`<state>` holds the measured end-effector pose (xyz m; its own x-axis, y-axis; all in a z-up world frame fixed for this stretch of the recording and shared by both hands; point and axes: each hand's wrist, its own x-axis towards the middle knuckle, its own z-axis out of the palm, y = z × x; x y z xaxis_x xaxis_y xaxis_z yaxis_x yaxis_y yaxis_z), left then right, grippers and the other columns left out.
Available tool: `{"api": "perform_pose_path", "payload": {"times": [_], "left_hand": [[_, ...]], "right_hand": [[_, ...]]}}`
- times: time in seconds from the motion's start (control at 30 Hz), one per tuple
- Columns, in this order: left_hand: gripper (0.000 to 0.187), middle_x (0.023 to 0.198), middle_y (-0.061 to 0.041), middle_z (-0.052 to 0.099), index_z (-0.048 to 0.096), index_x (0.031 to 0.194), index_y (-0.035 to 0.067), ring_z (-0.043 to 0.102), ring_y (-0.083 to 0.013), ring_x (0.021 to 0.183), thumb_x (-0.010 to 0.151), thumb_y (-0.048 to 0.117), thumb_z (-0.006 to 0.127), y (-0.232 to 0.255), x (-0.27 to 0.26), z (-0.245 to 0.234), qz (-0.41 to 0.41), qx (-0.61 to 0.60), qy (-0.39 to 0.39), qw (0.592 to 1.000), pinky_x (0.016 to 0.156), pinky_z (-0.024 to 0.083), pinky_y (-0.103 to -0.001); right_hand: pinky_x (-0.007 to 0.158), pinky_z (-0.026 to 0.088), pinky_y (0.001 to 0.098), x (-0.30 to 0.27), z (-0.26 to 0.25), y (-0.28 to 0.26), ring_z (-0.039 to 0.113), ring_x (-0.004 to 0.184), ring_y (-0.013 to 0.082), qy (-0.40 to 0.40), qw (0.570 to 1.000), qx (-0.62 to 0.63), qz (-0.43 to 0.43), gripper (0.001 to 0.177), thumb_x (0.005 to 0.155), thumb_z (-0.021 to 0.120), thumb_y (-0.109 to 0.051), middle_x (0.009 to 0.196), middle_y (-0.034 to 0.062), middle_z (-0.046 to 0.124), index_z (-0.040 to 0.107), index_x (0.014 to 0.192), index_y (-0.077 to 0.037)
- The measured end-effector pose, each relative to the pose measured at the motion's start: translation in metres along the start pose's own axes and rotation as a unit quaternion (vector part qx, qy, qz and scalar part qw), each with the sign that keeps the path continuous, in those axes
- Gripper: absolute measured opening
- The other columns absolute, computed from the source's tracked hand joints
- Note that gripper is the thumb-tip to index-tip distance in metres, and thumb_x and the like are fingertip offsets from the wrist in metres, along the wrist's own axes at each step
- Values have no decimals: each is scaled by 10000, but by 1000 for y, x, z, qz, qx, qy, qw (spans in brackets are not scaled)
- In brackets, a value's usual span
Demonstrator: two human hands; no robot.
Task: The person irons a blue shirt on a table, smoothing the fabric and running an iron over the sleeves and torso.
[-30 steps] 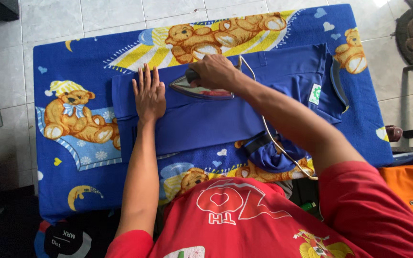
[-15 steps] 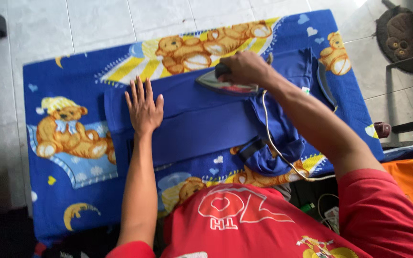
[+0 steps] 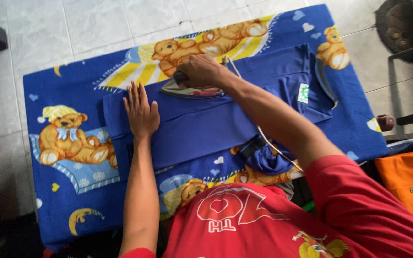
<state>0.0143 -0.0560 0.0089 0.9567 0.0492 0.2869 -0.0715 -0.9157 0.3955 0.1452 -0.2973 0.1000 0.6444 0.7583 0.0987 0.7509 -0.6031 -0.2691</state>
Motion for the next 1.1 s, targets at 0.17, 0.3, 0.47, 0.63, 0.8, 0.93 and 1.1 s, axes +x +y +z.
{"api": "perform_pose_path", "payload": {"times": [0.17, 0.3, 0.47, 0.63, 0.8, 0.93, 1.1], "left_hand": [[734, 1698, -213, 261, 259, 1629, 17, 195, -393, 1592, 983, 261, 506, -5, -1, -4, -15, -85, 29, 996, 1284, 108, -571], [707, 1697, -203, 288, 274, 1623, 31, 193, -391, 1598, 969, 194, 487, -2, -1, -10, -41, -144, 19, 988, 1291, 98, -556], [656, 1698, -185, 312, 288, 1630, 47, 202, -378, 1605, 994, 174, 387, -11, -1, -8, -44, -224, 40, 973, 1301, 88, -542], [611, 1695, -133, 331, 316, 1619, 68, 206, -329, 1614, 1046, 276, 269, -25, 3, -1, -54, -268, 25, 961, 1307, 51, -513], [634, 1721, -133, 245, 262, 1631, 58, 109, -307, 1613, 1045, 294, 208, -39, 9, 11, -54, -251, -25, 966, 1282, -8, -503], [657, 1726, -146, 157, 196, 1627, 29, 10, -257, 1608, 1070, 376, 164, -61, 16, 21, -98, -447, -57, 887, 1247, -131, -465], [711, 1759, -187, 177, 213, 1648, -34, 95, -267, 1655, 1113, 433, 226, -88, 19, 32, -26, -614, -45, 787, 1347, -22, -444]], "right_hand": [[614, 532, 534, -10, 4, -18, 705, 709, 399, -15, 1000, -13, 19, 458, 799, 819, -546, 747, 174, 713, 724, 968, -131], [569, 545, 515, 12, 17, -36, 727, 644, 346, 2, 996, 23, 90, 426, 879, 748, -524, 754, 142, 721, 693, 1043, -134], [608, 571, 518, 36, 25, -52, 730, 747, 368, -20, 1000, -7, -6, 433, 830, 780, -546, 797, 148, 735, 717, 981, -146], [645, 563, 519, 17, 24, -59, 731, 755, 361, -77, 993, 2, -86, 323, 828, 784, -455, 806, 125, 746, 729, 958, -165], [619, 557, 519, -21, -5, -43, 728, 723, 353, -128, 989, 16, -73, 310, 856, 754, -456, 793, 116, 741, 716, 993, -180], [652, 554, 515, -32, -15, -45, 726, 733, 358, -115, 993, -3, -40, 395, 854, 761, -530, 765, 130, 735, 714, 984, -160], [590, 563, 498, 0, 7, -79, 735, 704, 359, -109, 994, -16, -4, 439, 853, 760, -550, 767, 146, 725, 694, 994, -139]]}}
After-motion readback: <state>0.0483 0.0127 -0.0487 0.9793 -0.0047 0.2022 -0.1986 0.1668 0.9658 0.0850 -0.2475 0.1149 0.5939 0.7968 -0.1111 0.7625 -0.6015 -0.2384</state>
